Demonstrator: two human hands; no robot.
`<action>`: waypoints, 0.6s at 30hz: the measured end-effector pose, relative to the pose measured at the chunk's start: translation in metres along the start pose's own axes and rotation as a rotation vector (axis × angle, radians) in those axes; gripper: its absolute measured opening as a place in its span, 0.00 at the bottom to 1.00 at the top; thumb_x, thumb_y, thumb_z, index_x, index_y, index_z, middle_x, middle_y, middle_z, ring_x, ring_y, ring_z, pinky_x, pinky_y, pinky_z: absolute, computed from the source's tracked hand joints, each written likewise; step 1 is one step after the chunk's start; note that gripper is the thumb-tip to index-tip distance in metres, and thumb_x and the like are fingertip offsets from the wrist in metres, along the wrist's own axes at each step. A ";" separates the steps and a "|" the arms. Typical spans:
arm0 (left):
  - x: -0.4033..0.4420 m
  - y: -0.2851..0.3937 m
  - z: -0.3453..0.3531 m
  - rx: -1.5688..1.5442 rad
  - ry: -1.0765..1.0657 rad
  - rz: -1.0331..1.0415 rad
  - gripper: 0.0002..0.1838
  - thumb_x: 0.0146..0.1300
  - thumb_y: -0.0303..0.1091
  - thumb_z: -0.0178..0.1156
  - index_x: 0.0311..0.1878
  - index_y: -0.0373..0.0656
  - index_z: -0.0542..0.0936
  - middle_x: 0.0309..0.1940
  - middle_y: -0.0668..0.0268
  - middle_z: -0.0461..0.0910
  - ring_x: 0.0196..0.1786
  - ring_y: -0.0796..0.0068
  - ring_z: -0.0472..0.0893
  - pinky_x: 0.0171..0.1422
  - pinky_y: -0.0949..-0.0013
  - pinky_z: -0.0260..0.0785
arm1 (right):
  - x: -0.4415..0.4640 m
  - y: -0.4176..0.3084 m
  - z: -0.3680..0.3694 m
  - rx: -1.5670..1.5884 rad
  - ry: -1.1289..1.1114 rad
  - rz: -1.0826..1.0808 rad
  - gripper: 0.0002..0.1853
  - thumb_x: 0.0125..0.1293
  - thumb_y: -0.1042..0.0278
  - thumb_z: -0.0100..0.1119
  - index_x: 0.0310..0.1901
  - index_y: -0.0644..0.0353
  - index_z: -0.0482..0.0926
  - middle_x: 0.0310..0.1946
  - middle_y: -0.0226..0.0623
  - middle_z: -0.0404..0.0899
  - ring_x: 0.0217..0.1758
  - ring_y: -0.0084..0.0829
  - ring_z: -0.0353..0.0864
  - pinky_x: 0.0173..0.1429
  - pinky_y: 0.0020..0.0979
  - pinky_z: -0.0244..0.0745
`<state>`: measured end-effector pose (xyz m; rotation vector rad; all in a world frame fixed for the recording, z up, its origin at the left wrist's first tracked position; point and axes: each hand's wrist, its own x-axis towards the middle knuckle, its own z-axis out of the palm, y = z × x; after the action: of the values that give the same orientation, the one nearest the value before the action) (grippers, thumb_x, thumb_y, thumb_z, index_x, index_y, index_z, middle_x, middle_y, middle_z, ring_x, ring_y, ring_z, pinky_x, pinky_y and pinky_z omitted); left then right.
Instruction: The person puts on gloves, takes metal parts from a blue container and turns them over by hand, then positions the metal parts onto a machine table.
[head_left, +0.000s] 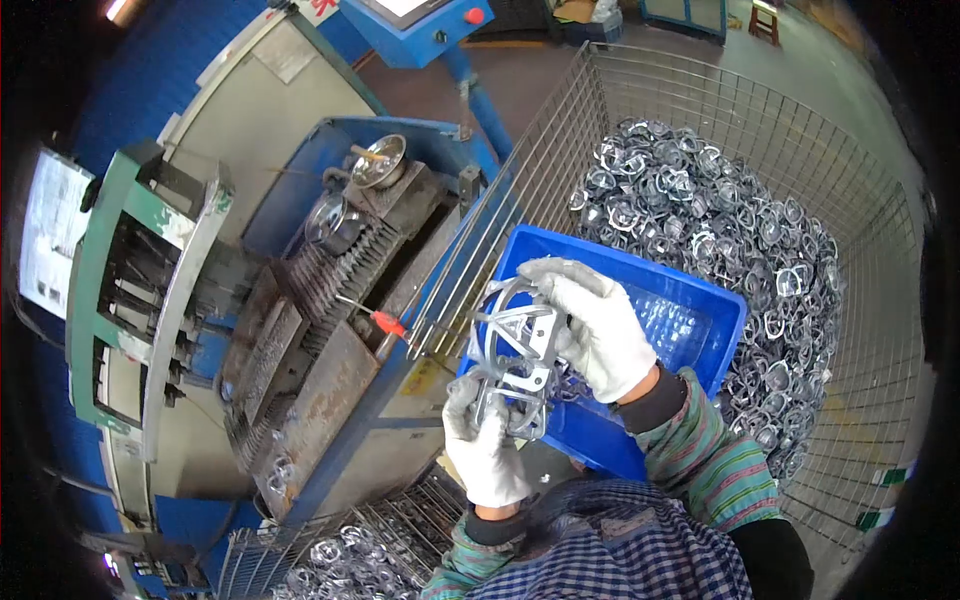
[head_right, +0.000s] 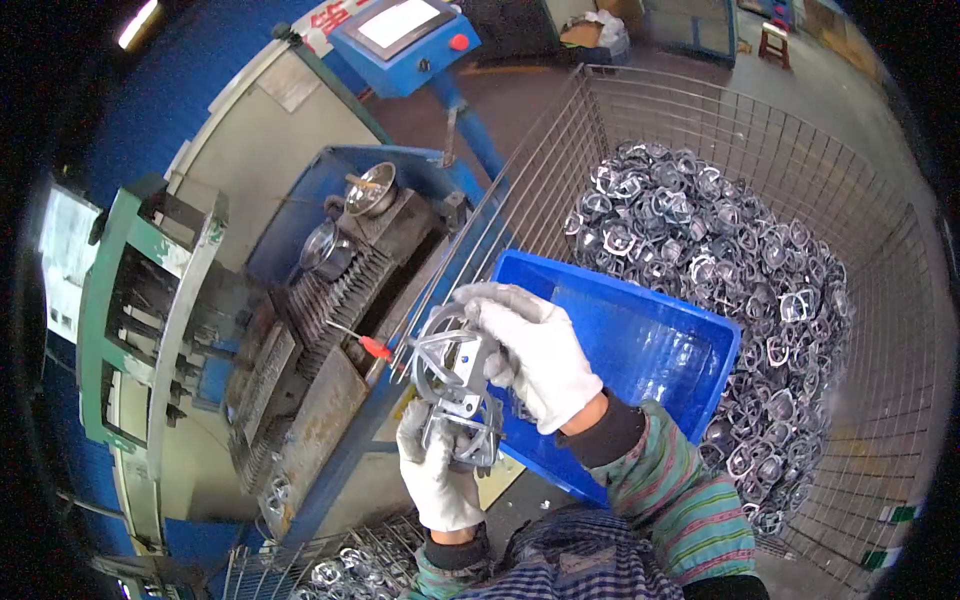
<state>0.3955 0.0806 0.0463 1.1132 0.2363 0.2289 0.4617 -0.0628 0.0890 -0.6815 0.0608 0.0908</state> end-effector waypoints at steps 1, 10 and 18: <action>0.000 0.000 0.001 -0.003 0.014 -0.007 0.18 0.56 0.25 0.57 0.51 0.41 0.68 0.43 0.63 0.75 0.39 0.75 0.77 0.39 0.72 0.74 | -0.001 -0.002 0.004 0.038 0.002 0.008 0.11 0.62 0.71 0.52 0.44 0.63 0.75 0.33 0.31 0.78 0.20 0.11 0.72 0.17 0.09 0.62; -0.003 0.000 -0.004 -0.080 -0.042 -0.050 0.18 0.55 0.23 0.58 0.50 0.41 0.69 0.41 0.63 0.75 0.36 0.77 0.76 0.37 0.74 0.72 | -0.010 -0.014 0.012 0.163 -0.060 0.126 0.10 0.62 0.72 0.51 0.43 0.66 0.75 0.31 0.33 0.79 0.23 0.14 0.76 0.20 0.11 0.67; 0.006 -0.006 -0.003 0.178 -0.145 0.073 0.27 0.51 0.27 0.61 0.56 0.41 0.65 0.46 0.62 0.71 0.40 0.75 0.73 0.43 0.72 0.70 | -0.015 -0.013 -0.005 0.045 -0.064 0.015 0.13 0.60 0.71 0.53 0.46 0.68 0.73 0.37 0.36 0.78 0.34 0.20 0.77 0.36 0.20 0.74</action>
<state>0.4008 0.0823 0.0397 1.3107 0.0877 0.1938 0.4484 -0.0770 0.0949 -0.6330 0.0059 0.1250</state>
